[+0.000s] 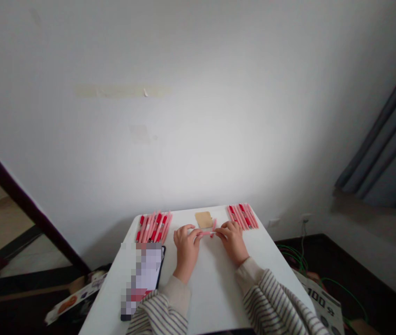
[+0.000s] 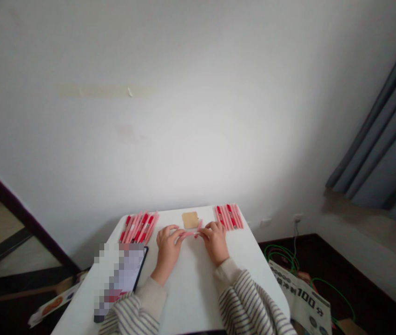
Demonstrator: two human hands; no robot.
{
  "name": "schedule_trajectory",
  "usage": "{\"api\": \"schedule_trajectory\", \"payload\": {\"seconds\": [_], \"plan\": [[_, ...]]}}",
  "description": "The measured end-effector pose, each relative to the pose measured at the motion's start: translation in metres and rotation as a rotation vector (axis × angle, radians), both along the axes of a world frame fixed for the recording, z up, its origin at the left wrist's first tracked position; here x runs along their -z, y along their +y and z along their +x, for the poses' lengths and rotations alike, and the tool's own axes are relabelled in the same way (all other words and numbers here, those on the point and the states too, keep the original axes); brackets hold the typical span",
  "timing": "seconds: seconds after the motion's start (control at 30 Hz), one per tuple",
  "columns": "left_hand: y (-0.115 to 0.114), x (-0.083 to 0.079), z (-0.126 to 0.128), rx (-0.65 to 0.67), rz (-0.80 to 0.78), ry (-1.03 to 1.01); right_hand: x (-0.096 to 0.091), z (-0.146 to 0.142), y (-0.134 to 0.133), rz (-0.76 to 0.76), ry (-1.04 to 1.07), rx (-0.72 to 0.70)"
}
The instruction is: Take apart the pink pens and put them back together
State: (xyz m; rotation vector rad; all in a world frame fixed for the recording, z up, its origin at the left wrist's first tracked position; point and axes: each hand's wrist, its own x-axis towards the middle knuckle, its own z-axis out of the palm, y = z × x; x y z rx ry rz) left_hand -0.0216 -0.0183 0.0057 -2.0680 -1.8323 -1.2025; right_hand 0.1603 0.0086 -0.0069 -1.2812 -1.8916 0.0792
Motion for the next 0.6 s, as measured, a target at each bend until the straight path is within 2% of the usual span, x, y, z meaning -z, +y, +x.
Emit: {"api": "schedule_trajectory", "payload": {"seconds": [0.33,0.6], "plan": [[-0.0003,-0.0005,-0.0002,0.036,-0.018,-0.008,-0.0009,-0.0019,-0.0009,0.015,-0.037,-0.031],[-0.0007,-0.0001,0.0004,-0.03,-0.012,-0.01,0.0017,-0.0015,0.0003,0.014,-0.032,0.003]]}}
